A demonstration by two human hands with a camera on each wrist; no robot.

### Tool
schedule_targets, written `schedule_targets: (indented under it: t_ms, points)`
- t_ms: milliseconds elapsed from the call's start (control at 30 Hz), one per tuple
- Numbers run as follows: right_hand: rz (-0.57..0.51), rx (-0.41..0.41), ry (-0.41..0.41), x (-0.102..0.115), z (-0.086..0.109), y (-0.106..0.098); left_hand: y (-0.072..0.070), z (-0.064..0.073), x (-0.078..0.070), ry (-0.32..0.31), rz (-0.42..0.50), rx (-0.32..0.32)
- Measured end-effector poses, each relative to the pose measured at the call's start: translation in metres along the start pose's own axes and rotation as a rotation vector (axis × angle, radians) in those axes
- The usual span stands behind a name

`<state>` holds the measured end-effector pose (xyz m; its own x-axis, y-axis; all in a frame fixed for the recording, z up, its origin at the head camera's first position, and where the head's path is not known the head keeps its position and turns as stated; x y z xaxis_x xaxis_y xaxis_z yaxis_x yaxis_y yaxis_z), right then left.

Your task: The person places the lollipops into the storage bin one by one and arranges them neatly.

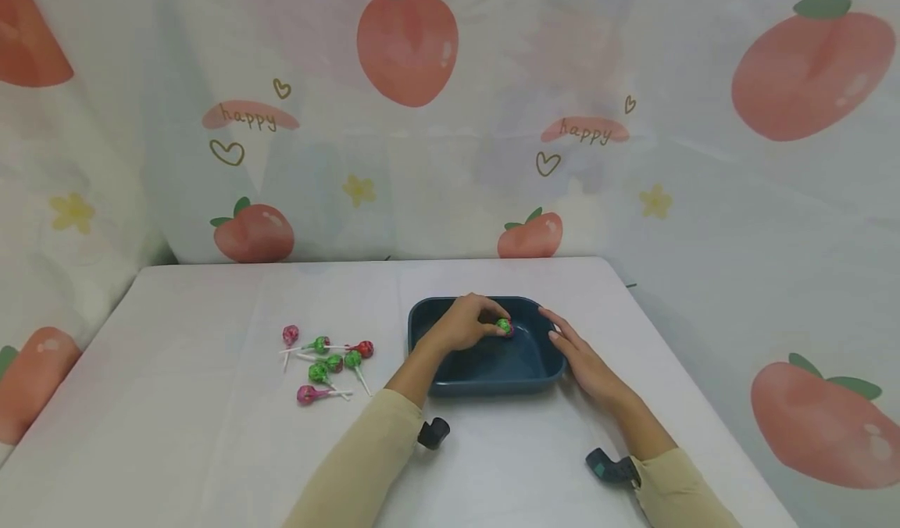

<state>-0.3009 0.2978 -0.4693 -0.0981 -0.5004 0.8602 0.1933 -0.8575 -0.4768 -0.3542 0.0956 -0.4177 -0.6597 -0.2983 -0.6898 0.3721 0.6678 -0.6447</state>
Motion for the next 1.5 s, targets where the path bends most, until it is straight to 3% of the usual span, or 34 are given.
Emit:
schedule_targets:
  t_ms: [300,633,900,1167,1500]
  points:
    - [-0.008,0.007,0.001,-0.002,0.002,0.002,0.012,-0.001,0.010,-0.054,-0.018,-0.018]
    - [-0.010,0.005,0.006,-0.001,0.001,0.001,0.015,-0.002,0.015,-0.081,0.002,-0.020]
    - [0.009,0.001,0.016,0.001,0.003,0.001,0.024,-0.003,0.014,-0.047,-0.022,0.036]
    - [0.016,-0.001,0.001,0.001,0.002,0.000,0.029,-0.006,0.010,-0.007,-0.036,0.049]
    - [0.012,0.008,-0.011,0.002,0.001,0.000,0.032,-0.007,0.011,-0.025,-0.087,0.073]
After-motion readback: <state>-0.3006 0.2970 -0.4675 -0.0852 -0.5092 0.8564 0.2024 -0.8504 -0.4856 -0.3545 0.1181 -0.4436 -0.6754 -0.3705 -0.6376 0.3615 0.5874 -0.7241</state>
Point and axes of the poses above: each hand's wrist, its own z-axis away from the middle knuckle, its own y-axis out of the palm, x = y × z, the point moved 7 cm from there along -z, towards the middle knuckle, and after that the axes turned 12 degrees about y, right-handed, at the moved point
